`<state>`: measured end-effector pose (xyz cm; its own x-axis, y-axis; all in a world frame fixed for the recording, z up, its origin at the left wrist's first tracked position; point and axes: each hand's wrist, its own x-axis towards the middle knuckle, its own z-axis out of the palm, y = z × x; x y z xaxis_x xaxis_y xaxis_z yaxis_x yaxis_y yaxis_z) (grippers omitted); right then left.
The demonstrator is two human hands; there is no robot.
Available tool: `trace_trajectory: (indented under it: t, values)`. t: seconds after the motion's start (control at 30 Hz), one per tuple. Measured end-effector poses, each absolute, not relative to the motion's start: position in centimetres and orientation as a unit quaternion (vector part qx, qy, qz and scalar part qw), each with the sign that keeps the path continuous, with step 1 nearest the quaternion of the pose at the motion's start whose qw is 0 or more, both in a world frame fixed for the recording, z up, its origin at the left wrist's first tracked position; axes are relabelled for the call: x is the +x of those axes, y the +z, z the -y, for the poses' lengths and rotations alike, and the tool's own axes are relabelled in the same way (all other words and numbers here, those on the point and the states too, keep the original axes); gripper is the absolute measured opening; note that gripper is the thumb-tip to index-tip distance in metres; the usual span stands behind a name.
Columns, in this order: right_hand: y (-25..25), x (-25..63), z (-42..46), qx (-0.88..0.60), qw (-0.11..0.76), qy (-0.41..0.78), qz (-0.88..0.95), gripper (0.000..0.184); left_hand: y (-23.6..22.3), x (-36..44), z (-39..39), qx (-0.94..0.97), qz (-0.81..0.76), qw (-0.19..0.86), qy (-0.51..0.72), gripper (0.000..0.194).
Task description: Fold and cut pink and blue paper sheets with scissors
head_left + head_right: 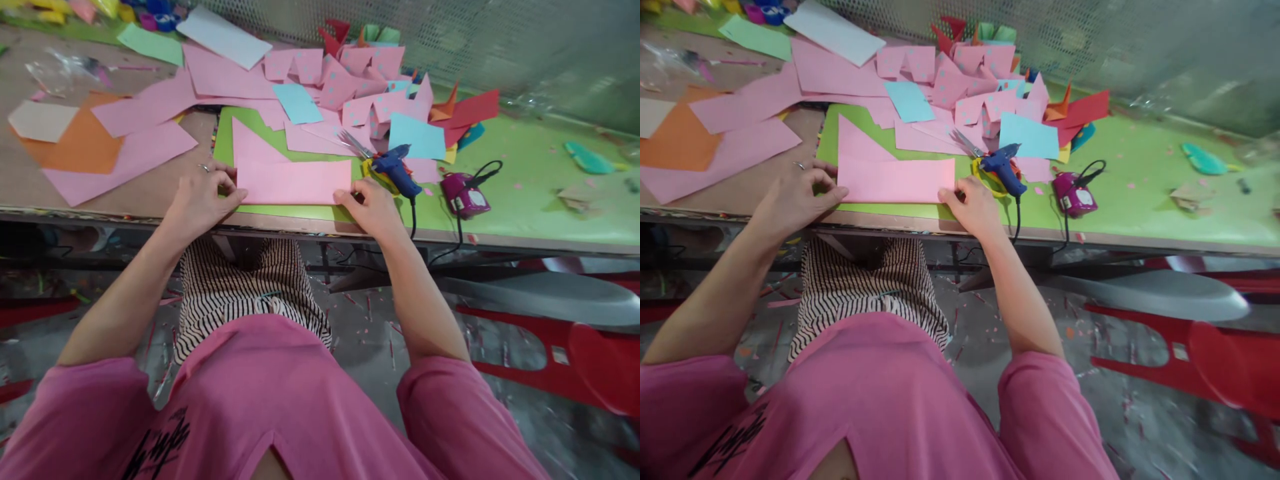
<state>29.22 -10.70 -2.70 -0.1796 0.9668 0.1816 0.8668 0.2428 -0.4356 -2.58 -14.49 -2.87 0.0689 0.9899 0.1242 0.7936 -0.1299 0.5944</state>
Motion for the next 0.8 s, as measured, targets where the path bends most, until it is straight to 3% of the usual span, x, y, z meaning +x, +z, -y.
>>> trace_trajectory:
  t: [0.8]
  values:
    - [-2.68,29.18,10.22,-0.635,0.175,0.120,0.743,0.036,-2.43,-2.40,14.96,0.706,-0.639,0.187,0.243,0.028]
